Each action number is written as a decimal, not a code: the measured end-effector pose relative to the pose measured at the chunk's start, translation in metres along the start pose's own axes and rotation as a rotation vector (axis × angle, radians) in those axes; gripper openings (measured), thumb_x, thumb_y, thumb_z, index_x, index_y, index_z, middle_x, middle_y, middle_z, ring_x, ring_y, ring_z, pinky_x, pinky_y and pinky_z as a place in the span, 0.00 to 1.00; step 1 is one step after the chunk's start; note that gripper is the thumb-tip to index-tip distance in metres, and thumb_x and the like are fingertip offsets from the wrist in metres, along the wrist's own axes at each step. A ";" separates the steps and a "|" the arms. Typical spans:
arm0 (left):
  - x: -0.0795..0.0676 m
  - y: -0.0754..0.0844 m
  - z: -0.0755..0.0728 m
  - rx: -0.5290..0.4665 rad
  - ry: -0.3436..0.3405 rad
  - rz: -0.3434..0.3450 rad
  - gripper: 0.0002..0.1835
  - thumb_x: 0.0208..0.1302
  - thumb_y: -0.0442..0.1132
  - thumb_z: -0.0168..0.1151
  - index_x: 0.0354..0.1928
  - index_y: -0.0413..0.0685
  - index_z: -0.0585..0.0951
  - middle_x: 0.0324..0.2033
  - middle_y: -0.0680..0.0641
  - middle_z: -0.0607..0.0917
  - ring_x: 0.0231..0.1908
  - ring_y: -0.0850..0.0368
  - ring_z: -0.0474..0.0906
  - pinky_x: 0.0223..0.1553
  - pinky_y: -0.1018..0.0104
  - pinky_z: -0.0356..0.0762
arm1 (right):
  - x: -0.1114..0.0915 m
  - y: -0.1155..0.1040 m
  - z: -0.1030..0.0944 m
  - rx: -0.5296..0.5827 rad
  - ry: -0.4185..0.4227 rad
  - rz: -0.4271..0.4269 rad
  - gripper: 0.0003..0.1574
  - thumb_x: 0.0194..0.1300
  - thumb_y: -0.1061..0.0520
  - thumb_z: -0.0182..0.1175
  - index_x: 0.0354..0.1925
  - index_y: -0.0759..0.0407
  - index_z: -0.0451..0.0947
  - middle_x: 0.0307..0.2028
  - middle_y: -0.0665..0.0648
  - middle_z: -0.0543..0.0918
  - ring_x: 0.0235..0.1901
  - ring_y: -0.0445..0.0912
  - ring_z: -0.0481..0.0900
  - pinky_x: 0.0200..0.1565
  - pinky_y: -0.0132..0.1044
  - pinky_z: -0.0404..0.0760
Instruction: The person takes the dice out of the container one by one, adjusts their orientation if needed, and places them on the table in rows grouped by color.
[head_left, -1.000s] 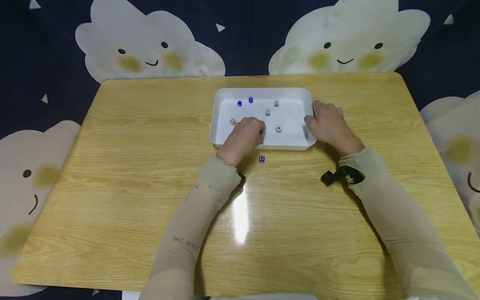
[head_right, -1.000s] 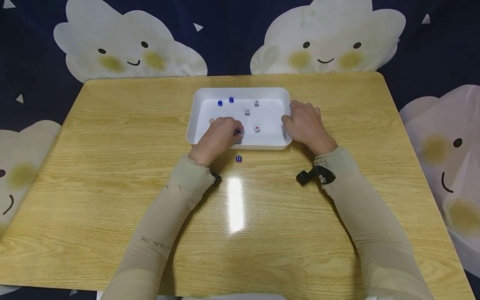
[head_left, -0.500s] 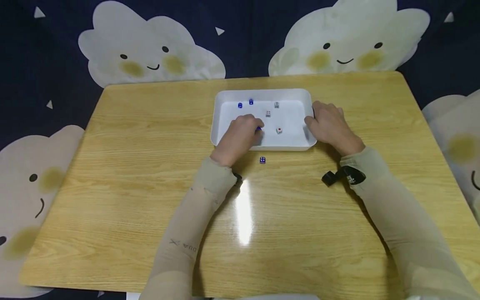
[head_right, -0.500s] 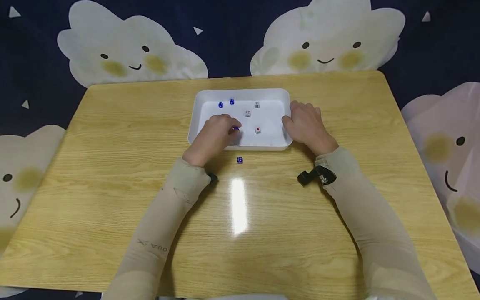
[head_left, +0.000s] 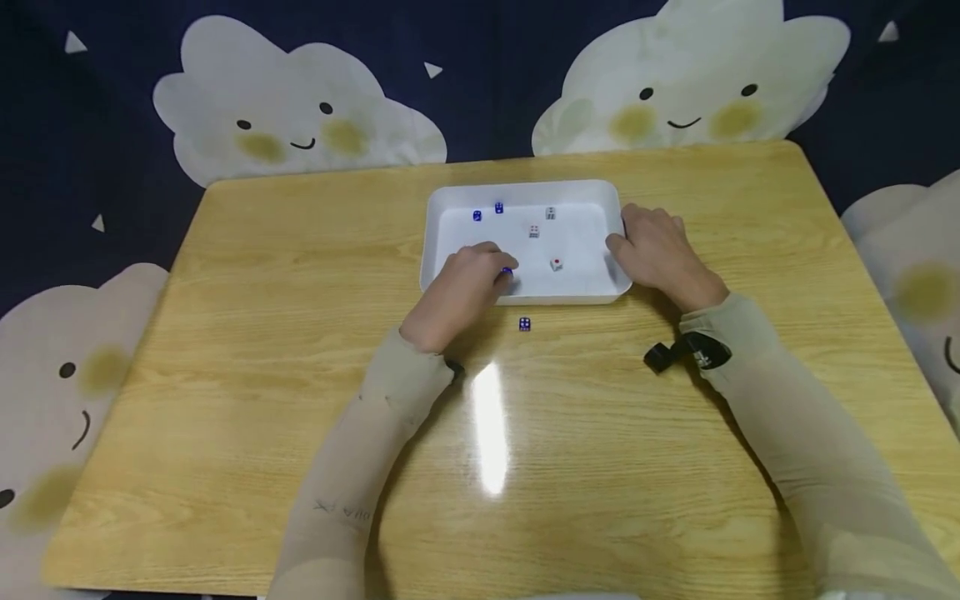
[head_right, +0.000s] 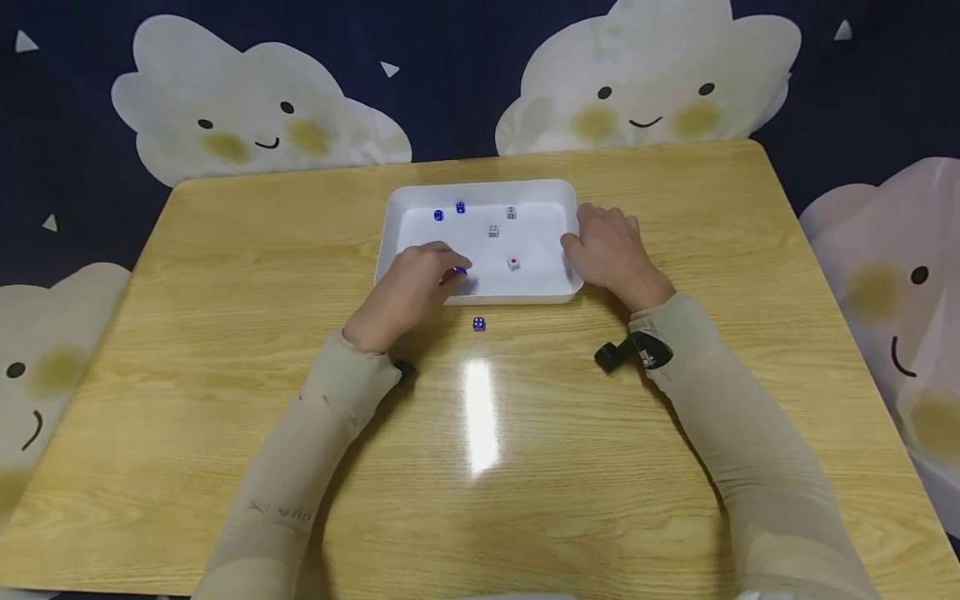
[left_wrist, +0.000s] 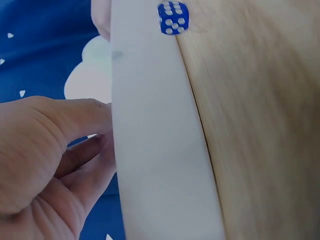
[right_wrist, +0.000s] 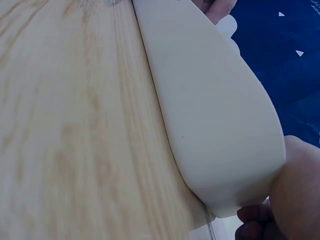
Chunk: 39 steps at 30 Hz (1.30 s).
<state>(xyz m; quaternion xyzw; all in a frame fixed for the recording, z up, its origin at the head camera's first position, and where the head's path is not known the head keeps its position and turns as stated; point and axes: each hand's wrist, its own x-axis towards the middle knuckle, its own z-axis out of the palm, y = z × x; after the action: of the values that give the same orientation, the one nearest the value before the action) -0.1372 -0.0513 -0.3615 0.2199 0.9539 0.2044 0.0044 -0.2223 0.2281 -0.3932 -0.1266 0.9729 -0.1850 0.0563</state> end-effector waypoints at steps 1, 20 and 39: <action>-0.002 0.000 0.000 0.005 -0.004 0.008 0.09 0.74 0.33 0.60 0.48 0.42 0.88 0.46 0.44 0.90 0.49 0.52 0.86 0.57 0.58 0.83 | 0.000 -0.001 0.000 -0.001 -0.001 -0.002 0.22 0.75 0.49 0.41 0.45 0.67 0.71 0.39 0.67 0.77 0.44 0.64 0.73 0.46 0.54 0.63; -0.013 0.005 -0.012 -0.013 -0.077 0.069 0.14 0.75 0.31 0.56 0.54 0.41 0.87 0.51 0.44 0.89 0.54 0.51 0.86 0.72 0.41 0.71 | 0.002 -0.002 0.003 0.010 -0.014 0.005 0.24 0.75 0.49 0.41 0.49 0.69 0.72 0.41 0.68 0.77 0.44 0.64 0.71 0.48 0.55 0.64; -0.022 0.009 -0.026 0.016 -0.122 0.107 0.11 0.72 0.28 0.59 0.45 0.43 0.89 0.42 0.46 0.89 0.46 0.54 0.85 0.74 0.37 0.66 | 0.001 -0.002 -0.001 0.010 -0.023 0.001 0.24 0.75 0.49 0.41 0.49 0.69 0.71 0.42 0.70 0.77 0.46 0.65 0.71 0.49 0.57 0.64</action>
<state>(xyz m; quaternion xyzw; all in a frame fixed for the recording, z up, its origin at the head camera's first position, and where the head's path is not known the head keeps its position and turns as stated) -0.1163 -0.0627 -0.3357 0.2826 0.9403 0.1831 0.0496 -0.2230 0.2265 -0.3915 -0.1279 0.9713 -0.1884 0.0681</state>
